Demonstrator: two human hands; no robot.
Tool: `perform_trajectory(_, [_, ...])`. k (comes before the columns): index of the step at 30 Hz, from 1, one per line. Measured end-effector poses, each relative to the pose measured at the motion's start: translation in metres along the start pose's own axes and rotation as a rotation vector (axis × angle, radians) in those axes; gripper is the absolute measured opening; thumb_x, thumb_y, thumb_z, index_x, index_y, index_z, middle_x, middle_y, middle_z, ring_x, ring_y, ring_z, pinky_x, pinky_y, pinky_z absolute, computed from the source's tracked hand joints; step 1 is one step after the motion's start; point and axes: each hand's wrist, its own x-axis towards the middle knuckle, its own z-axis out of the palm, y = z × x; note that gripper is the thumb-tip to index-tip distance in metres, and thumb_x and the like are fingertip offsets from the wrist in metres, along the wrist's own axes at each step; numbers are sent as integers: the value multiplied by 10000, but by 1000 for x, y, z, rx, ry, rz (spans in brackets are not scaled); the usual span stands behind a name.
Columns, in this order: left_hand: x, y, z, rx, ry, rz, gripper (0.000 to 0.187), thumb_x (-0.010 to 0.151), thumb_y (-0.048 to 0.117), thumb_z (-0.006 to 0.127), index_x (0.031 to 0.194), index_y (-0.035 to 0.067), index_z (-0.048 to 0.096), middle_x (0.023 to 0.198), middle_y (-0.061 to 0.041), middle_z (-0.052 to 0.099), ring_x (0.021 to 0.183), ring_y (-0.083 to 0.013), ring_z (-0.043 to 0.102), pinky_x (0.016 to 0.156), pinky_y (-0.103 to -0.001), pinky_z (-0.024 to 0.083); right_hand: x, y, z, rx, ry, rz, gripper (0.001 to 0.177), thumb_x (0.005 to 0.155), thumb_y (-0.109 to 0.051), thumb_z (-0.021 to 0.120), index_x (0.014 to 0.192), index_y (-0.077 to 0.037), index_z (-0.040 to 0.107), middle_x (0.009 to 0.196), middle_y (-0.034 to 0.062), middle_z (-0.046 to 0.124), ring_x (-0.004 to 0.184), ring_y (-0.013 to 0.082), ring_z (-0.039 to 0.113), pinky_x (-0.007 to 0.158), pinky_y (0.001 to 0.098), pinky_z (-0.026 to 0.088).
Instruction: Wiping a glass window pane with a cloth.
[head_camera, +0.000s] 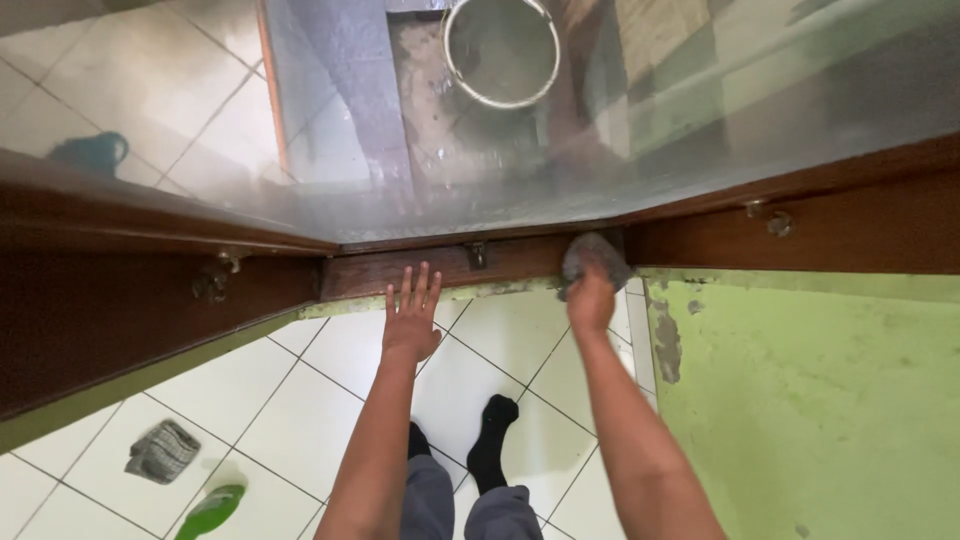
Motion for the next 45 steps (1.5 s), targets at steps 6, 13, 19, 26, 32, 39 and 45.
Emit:
perform_trajectory(6, [-2,-1,-10,0,-63,12,1091,927,358,652,1632,263,-176,1720,1,-233,1580,-246,-182,1274,-504,-40,20,31,34,-33,232,-141,524,836,28,559,1347,-25,659,1437,238,594,1340,401,535,1129,437,436])
perform_trajectory(13, [-2,0,-11,-27,-68,12,1116,909,361,688,1644,247,-145,1728,-16,-211,1590,-268,-172,1276,-526,-26,-21,-14,55,-25,210,-112,503,862,-94,636,1357,-6,619,1541,247,469,1479,415,365,1194,464,370])
perform_trajectory(19, [2,-7,5,-37,-5,17,1128,884,363,713,1647,268,-112,1730,1,-171,1594,-255,-134,1274,-528,-5,-68,-71,34,13,-182,-410,652,848,-288,704,1444,-105,515,1603,215,370,1521,408,279,1146,457,388])
perform_trajectory(26, [1,-15,4,-92,50,44,1107,887,335,722,1650,307,-80,1733,26,-143,1598,-230,-108,1291,-492,5,-24,-20,20,-281,-304,-508,659,964,-441,629,1559,-235,437,1641,153,332,1487,357,338,1146,471,398])
perform_trajectory(32, [-1,-16,1,-131,14,61,1048,927,317,692,1637,335,-78,1725,56,-155,1588,-201,-119,1291,-456,-10,4,32,7,-317,-215,-361,623,985,-409,600,1551,-207,436,1664,126,328,1510,356,337,1174,479,372])
perform_trajectory(39, [0,-32,24,-92,270,108,901,894,108,632,1665,180,172,1763,-20,88,1610,-214,106,1296,-435,126,-59,-24,58,-130,7,-367,588,1001,-195,621,1571,-153,484,1673,138,329,1540,376,284,1175,475,402])
perform_trajectory(45, [-58,-69,42,-329,507,-9,814,853,137,606,1576,28,249,1675,-176,164,1547,-331,177,1245,-482,193,-108,-89,118,-89,-46,-532,648,888,9,623,1477,-257,569,1626,14,440,1540,268,384,1059,396,562])
